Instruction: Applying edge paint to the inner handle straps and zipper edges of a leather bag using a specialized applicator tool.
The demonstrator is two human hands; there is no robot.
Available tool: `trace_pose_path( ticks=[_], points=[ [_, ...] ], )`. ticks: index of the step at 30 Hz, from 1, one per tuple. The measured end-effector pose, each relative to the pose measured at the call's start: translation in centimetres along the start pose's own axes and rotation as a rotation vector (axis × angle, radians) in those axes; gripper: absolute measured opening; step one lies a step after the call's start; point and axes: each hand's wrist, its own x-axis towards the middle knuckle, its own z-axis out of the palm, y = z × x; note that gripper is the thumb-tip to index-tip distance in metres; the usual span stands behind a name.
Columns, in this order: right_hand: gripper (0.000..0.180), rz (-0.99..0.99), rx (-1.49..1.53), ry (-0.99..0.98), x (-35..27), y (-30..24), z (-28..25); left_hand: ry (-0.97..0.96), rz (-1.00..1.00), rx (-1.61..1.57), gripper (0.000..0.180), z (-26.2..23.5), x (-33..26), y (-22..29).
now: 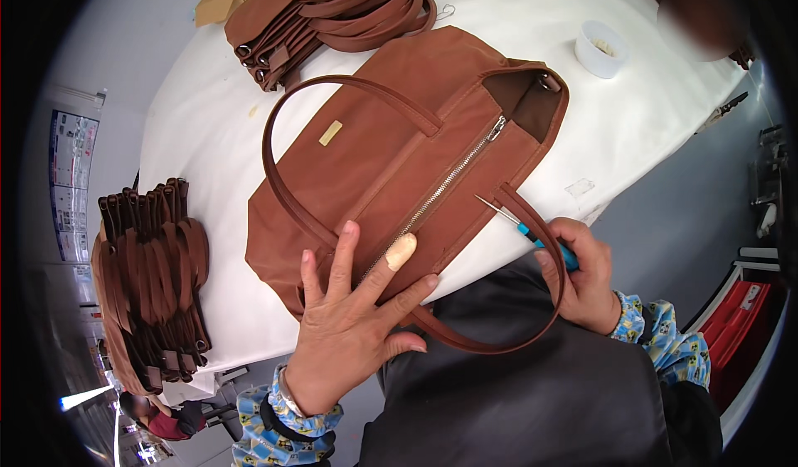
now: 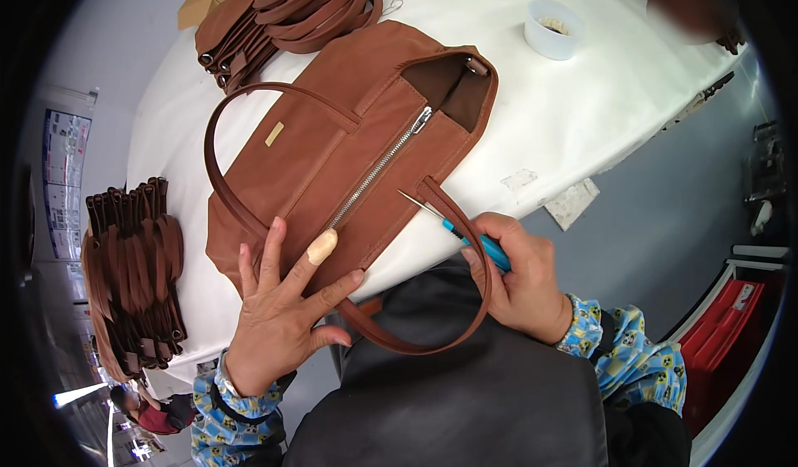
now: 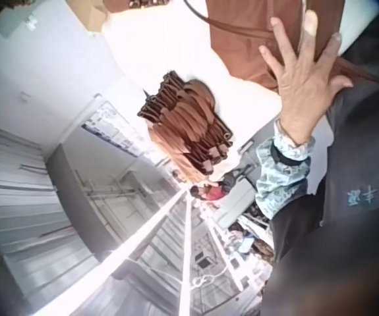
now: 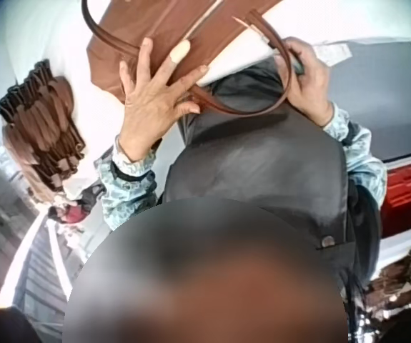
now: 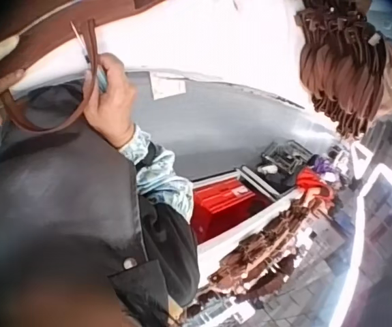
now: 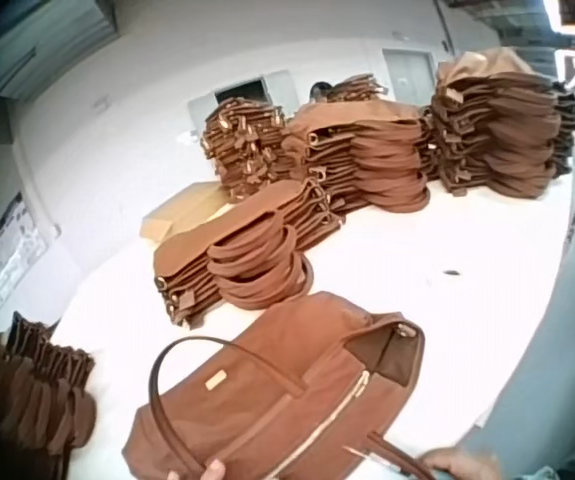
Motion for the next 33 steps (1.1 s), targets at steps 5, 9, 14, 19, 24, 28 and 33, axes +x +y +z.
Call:
trace_pose_path(
  ticks=[5,9,14,19,24,28,33],
  points=[
    [0.023,0.018,-0.007,-0.026,0.1,-0.1,-0.2,0.023,0.017,0.004,0.060,-0.3,2.2,0.6],
    [0.023,0.004,-0.003,-0.013,0.2,0.1,-0.3,0.077,0.056,-0.023,0.060,0.5,2.1,0.7],
    [0.023,-0.008,0.013,-0.024,0.2,0.1,-0.2,-0.006,-0.011,-0.038,0.062,-0.3,1.1,-0.2],
    [0.024,-0.004,0.014,-0.031,0.1,0.2,-0.3,0.074,0.053,0.003,0.061,0.1,3.0,0.3],
    [0.024,0.006,0.017,-0.033,0.0,0.2,-0.4,-0.008,0.000,0.017,0.061,-0.8,0.7,-0.4],
    [0.024,-0.006,0.007,-0.030,0.1,0.1,-0.2,0.037,0.010,0.037,0.060,-0.1,2.4,0.0],
    [0.024,0.010,0.002,-0.027,0.1,0.2,-0.4,-0.039,-0.001,0.048,0.061,-0.7,1.2,-0.3]
  ],
)
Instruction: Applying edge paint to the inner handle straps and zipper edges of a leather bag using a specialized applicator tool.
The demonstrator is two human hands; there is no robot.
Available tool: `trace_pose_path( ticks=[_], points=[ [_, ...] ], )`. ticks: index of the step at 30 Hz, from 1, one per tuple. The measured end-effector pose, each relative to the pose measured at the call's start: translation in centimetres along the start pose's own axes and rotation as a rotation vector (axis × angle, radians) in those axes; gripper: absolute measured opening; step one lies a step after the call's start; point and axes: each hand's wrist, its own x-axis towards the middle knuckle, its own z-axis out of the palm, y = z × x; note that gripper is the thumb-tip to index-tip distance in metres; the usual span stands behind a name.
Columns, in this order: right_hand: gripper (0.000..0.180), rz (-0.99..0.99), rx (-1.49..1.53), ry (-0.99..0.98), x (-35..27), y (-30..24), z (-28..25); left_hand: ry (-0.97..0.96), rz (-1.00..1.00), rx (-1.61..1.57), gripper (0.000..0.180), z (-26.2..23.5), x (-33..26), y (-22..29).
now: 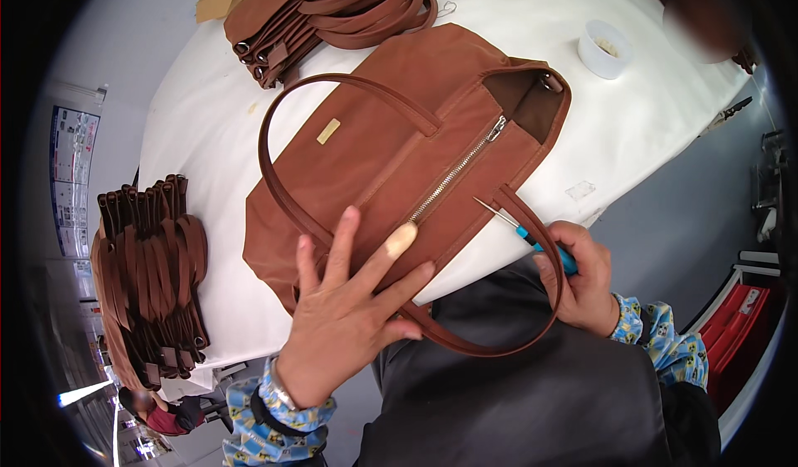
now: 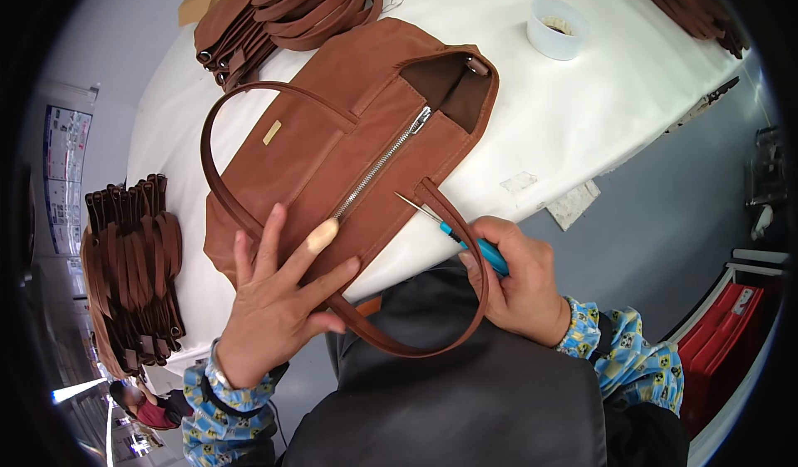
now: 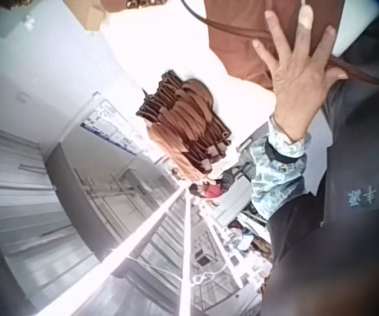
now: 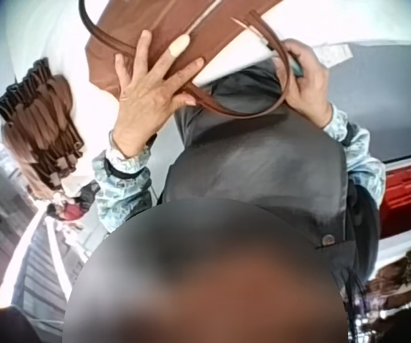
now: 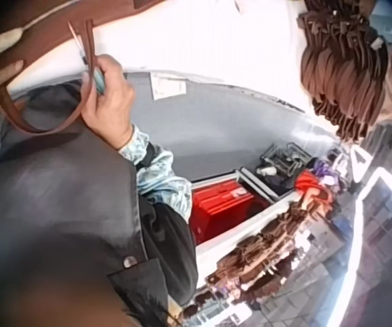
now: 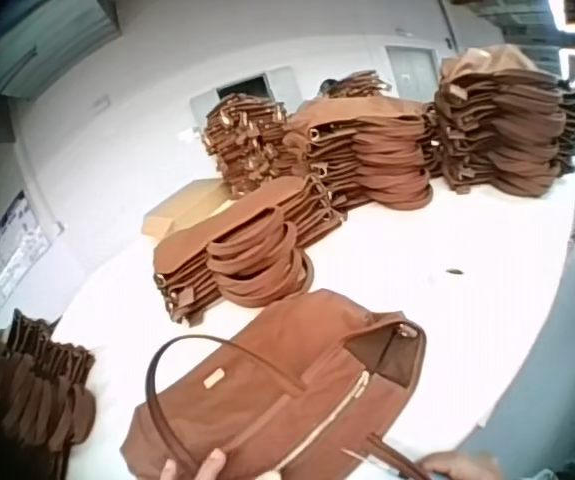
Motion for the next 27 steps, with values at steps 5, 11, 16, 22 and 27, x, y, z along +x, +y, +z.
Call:
trace_pose_path(
  ticks=[5,11,16,22,27],
  points=[
    [0.024,-0.030,-0.003,0.000,0.0,0.0,0.1,0.032,-0.014,0.033,0.059,0.3,-0.9,-0.4],
    [0.024,-0.019,-0.014,-0.001,0.0,-0.1,0.1,0.063,-0.015,0.003,0.056,0.5,-0.7,-0.3],
    [0.024,-0.021,-0.027,0.006,-0.1,0.0,0.0,0.084,-0.006,-0.039,0.056,0.1,-0.4,-0.2],
    [0.025,-0.013,-0.019,-0.024,0.0,-0.2,-0.1,0.138,0.006,-0.117,0.053,0.6,-0.7,-0.2],
    [0.027,0.043,0.100,-0.048,-0.8,0.0,-0.4,0.273,-0.019,-0.245,0.032,-0.4,-2.6,-1.2]
  ],
)
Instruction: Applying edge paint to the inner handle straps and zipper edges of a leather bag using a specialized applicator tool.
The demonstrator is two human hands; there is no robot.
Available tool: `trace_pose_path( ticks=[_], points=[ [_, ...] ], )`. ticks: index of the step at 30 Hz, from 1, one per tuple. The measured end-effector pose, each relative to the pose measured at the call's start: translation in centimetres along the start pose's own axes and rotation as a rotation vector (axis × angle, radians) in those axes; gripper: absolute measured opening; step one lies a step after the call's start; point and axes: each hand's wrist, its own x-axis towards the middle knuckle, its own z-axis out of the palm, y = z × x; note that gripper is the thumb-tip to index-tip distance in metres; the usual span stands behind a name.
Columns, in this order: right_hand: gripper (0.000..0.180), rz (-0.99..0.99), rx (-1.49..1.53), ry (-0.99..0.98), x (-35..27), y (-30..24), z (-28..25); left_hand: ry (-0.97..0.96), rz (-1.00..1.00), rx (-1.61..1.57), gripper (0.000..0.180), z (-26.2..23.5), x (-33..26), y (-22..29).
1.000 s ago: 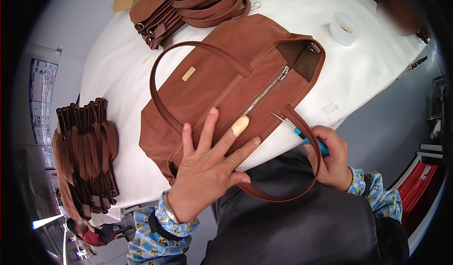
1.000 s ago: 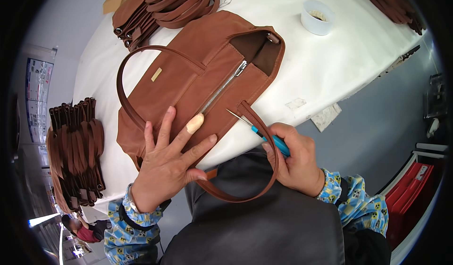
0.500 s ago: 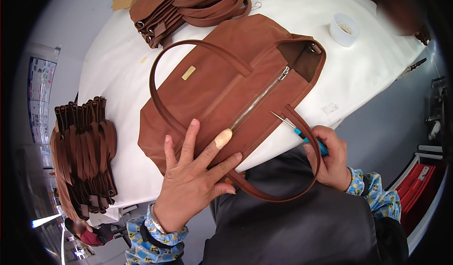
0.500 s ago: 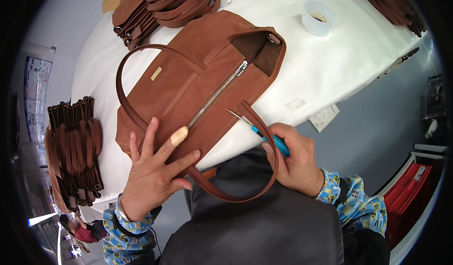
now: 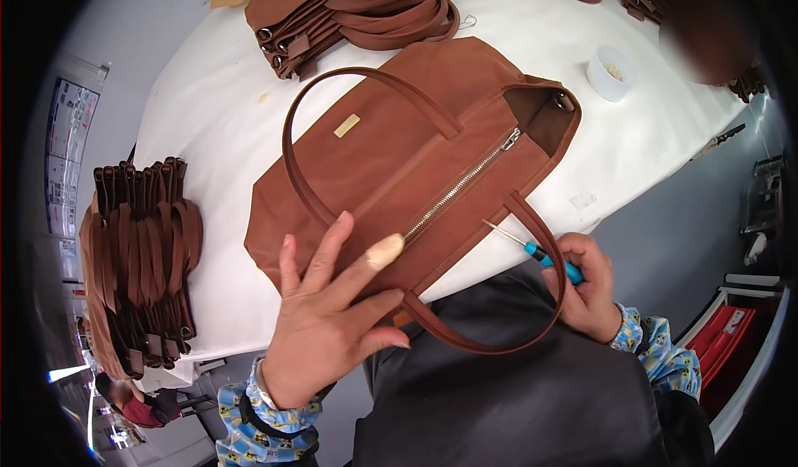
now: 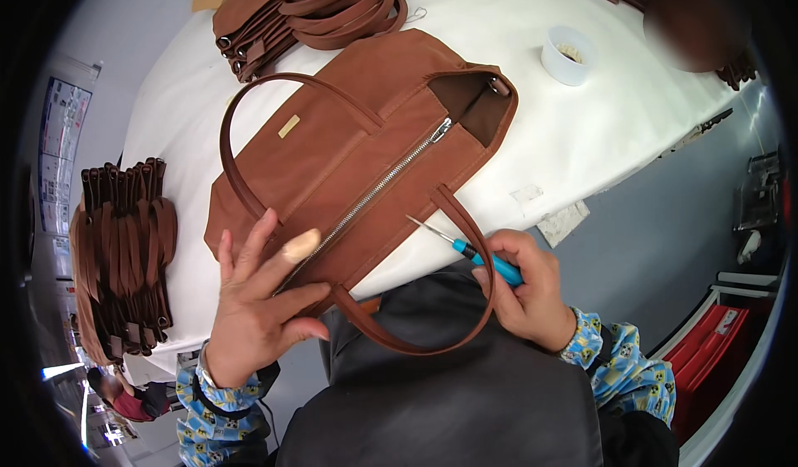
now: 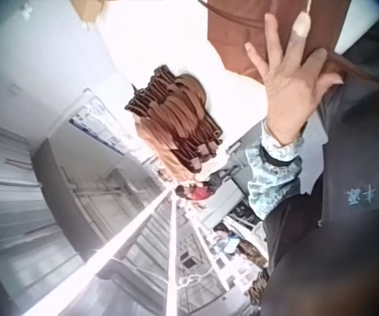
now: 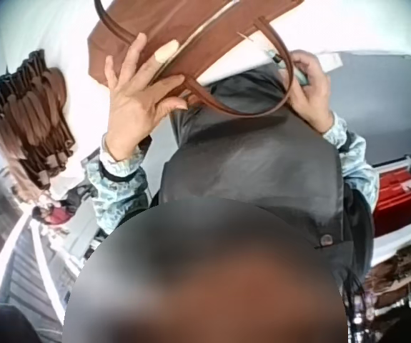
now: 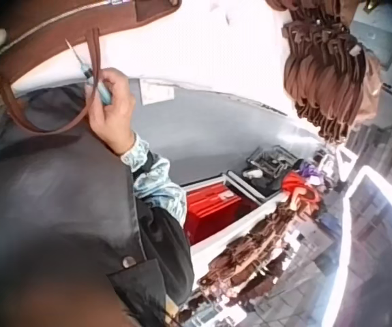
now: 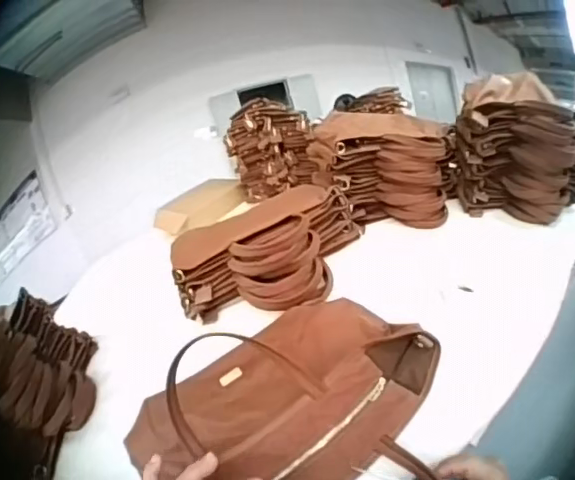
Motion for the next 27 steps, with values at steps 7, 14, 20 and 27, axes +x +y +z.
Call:
trace_pose_path(
  ticks=[7,14,20,27],
  points=[
    [0.021,0.162,0.170,-0.269,-1.3,0.5,-3.4,0.488,-0.200,-0.395,0.020,1.9,-4.4,-3.2],
    [0.007,0.379,0.131,-0.331,-2.4,0.8,-10.2,0.720,-0.508,-0.571,0.032,3.8,-8.9,-5.1],
    [0.026,0.372,0.321,0.143,-2.9,0.3,-13.0,0.781,-0.623,-0.623,0.028,5.5,-10.1,-7.2],
    [0.039,0.150,0.409,0.190,-0.8,-1.5,-10.7,0.475,-0.586,-0.008,0.048,7.2,-10.9,-9.9]
  ],
)
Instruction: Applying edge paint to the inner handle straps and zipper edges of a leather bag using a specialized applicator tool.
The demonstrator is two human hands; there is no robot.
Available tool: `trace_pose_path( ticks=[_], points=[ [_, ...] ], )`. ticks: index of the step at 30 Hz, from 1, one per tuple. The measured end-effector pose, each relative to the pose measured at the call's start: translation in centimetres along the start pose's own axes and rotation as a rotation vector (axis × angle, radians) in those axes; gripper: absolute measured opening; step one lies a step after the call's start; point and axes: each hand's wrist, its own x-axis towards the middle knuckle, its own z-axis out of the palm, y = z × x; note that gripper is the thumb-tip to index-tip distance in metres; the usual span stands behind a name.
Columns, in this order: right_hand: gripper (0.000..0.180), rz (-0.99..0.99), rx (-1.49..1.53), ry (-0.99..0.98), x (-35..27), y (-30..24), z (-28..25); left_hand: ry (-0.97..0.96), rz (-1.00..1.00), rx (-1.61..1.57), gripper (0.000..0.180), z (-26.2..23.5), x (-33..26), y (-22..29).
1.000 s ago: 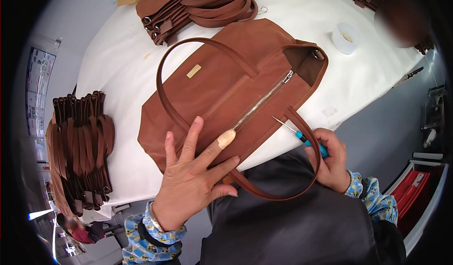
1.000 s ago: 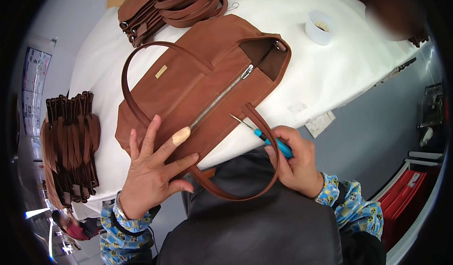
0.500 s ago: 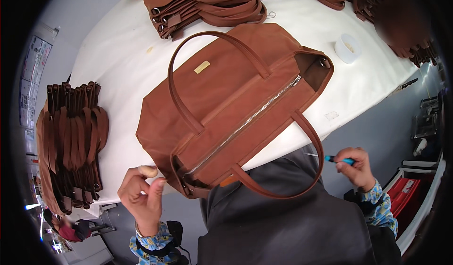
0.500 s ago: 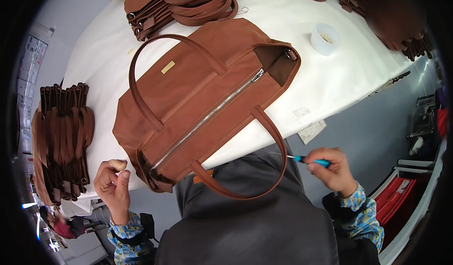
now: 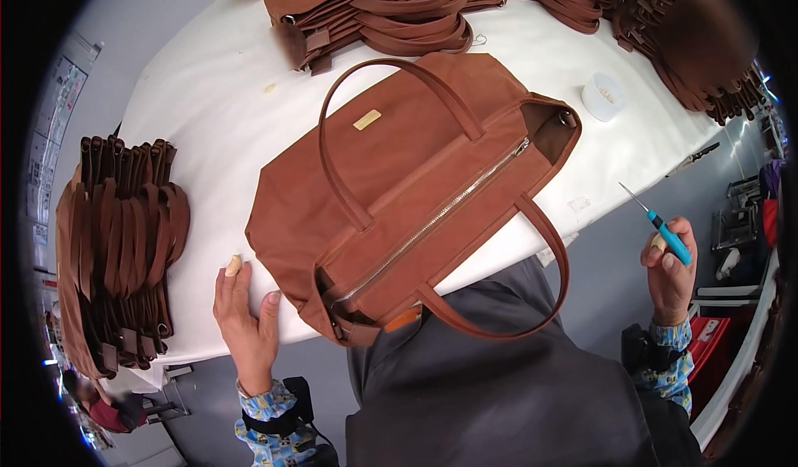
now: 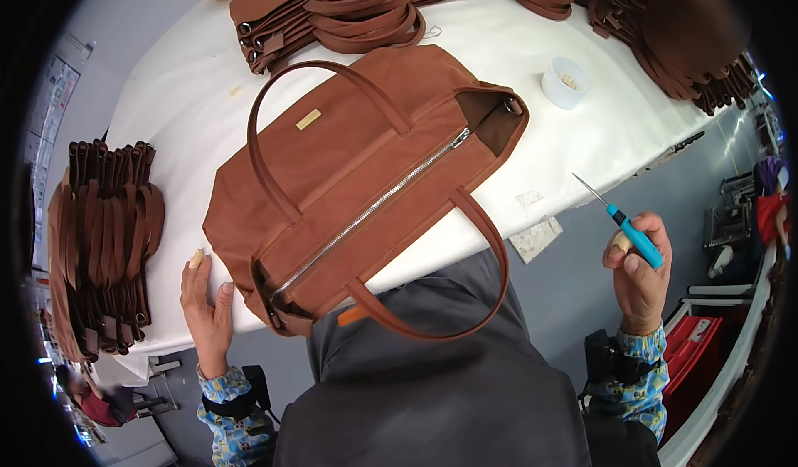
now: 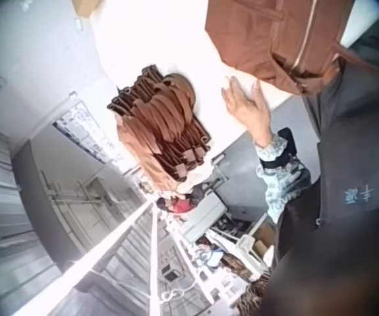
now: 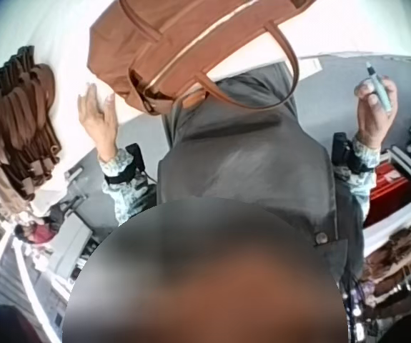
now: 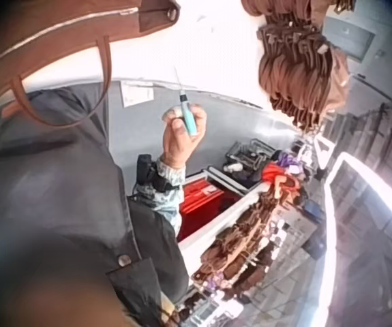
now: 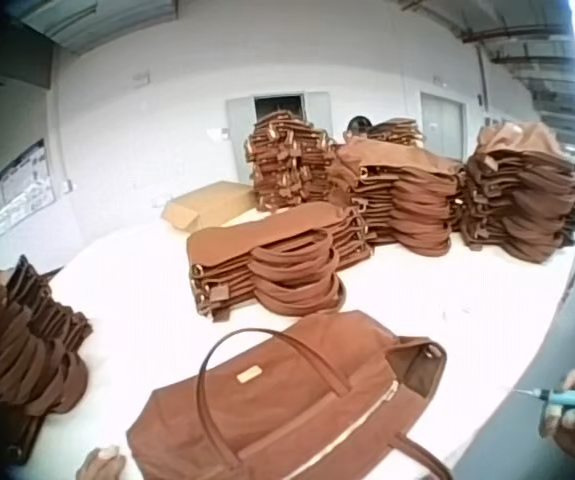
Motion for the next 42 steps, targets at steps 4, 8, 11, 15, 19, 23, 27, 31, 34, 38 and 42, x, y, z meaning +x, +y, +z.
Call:
trace_pose_path(
  ticks=[4,8,11,15,19,23,27,31,34,38,42],
  points=[
    [0.036,-0.036,0.011,-0.012,0.5,-0.2,0.7,-0.006,-0.012,-0.013,0.026,-1.4,-0.6,-0.7],
    [0.025,-0.043,0.154,0.007,1.3,0.1,1.3,0.038,-0.115,-0.110,0.005,-2.6,-1.1,-0.9],
    [0.022,-0.023,0.221,0.002,2.0,0.5,2.2,0.114,-0.100,-0.154,0.005,-2.5,-1.5,-1.7],
    [0.023,-0.021,0.246,-0.021,2.7,0.3,2.8,0.141,-0.324,-0.231,0.014,-2.9,-1.6,-1.7],
    [0.023,-0.003,0.279,-0.030,4.2,0.2,4.4,0.182,-0.358,-0.406,0.032,-2.6,-0.5,-0.8],
    [0.025,-0.001,0.349,-0.056,5.9,0.6,6.3,0.144,-0.288,-0.661,0.037,-2.7,1.2,1.3],
    [0.026,0.027,0.398,-0.087,6.7,0.9,8.7,0.065,-0.113,-0.765,0.028,-3.2,3.6,5.3],
    [0.023,0.019,0.357,-0.198,7.4,1.1,10.4,-0.210,-0.227,-0.786,0.039,-2.3,5.3,10.6],
    [0.024,0.033,0.339,-0.239,7.6,0.8,11.8,-0.316,-0.121,-0.845,0.050,0.1,5.4,10.4],
    [0.026,0.066,0.282,-0.253,7.3,0.7,13.1,-0.499,-0.293,-0.887,0.036,0.8,6.4,11.4],
    [0.026,0.137,0.331,-0.305,7.3,0.6,13.3,-0.439,-0.208,-1.026,0.030,1.9,5.9,10.9]
  ],
)
